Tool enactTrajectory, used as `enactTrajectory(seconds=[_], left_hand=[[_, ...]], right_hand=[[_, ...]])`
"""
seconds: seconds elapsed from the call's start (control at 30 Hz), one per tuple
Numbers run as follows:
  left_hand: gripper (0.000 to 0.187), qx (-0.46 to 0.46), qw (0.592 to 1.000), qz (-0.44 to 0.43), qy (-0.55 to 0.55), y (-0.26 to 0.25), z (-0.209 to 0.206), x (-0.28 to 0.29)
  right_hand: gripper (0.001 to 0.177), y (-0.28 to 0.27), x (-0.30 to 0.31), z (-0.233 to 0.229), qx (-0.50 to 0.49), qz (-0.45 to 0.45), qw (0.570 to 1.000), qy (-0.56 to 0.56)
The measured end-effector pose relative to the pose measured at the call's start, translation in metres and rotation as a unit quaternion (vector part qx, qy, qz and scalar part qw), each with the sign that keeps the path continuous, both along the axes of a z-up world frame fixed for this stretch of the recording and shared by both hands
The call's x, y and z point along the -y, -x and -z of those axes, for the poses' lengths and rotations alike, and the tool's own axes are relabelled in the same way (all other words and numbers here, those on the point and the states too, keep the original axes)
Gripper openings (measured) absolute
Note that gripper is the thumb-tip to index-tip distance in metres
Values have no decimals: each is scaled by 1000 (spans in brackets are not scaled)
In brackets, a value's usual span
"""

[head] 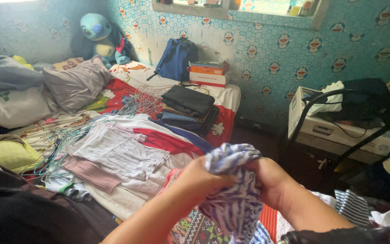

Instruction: The person sorts and organizes various items of baby clothing by hand on a bed and table, including folding small pants and arranging shirts and hangers.

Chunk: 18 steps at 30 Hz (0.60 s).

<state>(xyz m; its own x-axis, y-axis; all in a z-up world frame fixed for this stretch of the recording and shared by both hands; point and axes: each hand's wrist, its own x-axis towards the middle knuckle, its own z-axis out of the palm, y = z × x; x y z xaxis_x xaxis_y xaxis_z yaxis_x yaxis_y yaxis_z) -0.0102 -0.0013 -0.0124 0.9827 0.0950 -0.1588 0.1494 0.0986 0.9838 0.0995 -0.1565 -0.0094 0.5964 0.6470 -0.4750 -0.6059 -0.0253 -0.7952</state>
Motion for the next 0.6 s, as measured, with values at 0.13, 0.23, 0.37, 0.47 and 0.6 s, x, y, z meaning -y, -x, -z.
enactTrajectory(seconds=[0.13,0.23,0.37,0.47,0.6], left_hand=[[34,11,918,-264,-295,-7,3,-33],[30,56,950,-228,-207,-8,7,-37],[27,-109,967,-193,127,-20,-7,-33],[31,-31,898,13,439,-19,-18,-14],[42,58,864,194,461,7,-27,-6]], right_hand=[[33,16,-2,-25,42,-71,995,-51],[29,20,-6,-33,107,-200,967,-120],[32,10,-5,-32,133,-59,988,-43],[31,-1,-4,-22,131,15,990,-50],[32,-8,-8,-11,167,-70,978,-107]])
